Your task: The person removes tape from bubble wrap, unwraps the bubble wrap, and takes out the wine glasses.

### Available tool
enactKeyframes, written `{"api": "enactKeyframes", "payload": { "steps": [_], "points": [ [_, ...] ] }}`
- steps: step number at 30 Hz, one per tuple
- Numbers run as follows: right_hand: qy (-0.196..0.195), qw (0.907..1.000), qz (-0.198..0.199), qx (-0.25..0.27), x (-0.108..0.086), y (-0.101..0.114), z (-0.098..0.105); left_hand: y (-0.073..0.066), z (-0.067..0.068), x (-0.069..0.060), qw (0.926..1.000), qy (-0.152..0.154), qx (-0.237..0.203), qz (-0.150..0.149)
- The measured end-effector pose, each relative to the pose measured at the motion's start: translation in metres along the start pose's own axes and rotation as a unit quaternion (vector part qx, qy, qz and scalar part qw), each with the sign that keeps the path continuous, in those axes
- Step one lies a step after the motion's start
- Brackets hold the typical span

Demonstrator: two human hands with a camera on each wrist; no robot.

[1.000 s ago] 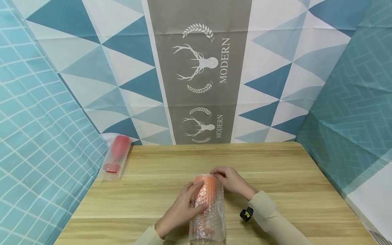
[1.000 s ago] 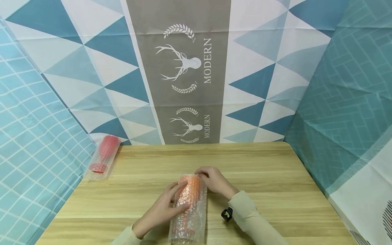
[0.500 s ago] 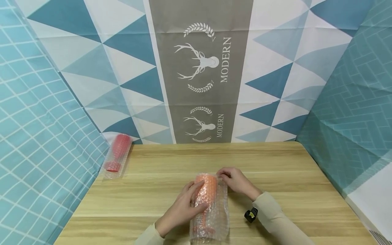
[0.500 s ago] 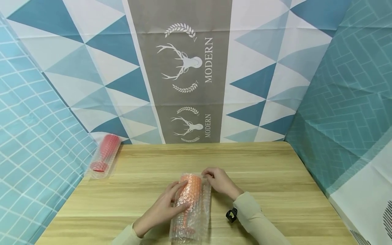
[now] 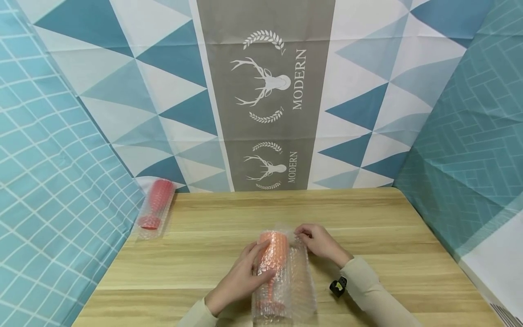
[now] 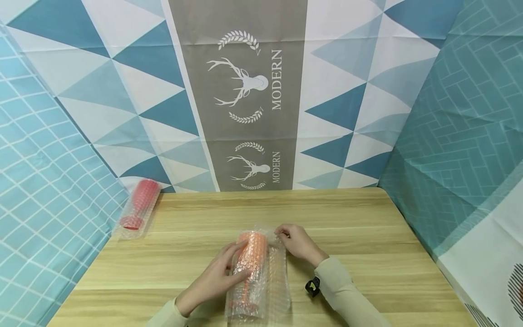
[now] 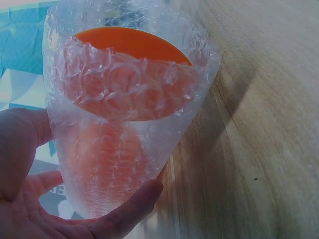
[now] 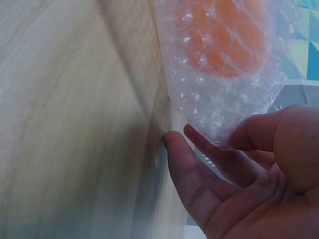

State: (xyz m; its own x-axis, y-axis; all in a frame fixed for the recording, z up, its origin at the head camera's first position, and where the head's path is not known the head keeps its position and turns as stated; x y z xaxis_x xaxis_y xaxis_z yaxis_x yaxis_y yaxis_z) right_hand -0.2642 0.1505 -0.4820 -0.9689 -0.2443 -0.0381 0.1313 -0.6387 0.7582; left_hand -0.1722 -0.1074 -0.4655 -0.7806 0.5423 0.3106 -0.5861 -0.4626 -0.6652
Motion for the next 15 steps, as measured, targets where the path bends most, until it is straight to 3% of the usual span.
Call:
{"api": "enactKeyframes", "payload": {
  "steps": [8, 15],
  "points": [
    [0.009, 0.9999, -0.010, -0.010, 0.000, 0.007, 0.012, -0.002, 0.001, 0.002, 1.0000, 0.010, -0.001, 0.001],
    [-0.006, 0.9998, 0.006, -0.019, 0.000, 0.022, 0.023, -0.005, -0.001, 0.006, 0.9999, 0.013, 0.005, -0.007]
  ]
}}
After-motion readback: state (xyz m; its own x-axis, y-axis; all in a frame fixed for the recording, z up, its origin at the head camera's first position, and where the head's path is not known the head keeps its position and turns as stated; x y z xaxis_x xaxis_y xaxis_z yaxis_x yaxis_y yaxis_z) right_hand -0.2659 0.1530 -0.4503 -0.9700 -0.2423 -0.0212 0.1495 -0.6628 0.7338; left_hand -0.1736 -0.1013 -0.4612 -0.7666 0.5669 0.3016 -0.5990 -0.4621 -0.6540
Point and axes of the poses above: each hand's wrist, its own x-axis towards the middle knuckle, its own z-axis out of the back of the hand, y = z × x, the point moved 2 cm from there along x, towards the middle knuckle, and after that the axes turned 14 degrees about -z, right-handed, at the moved point
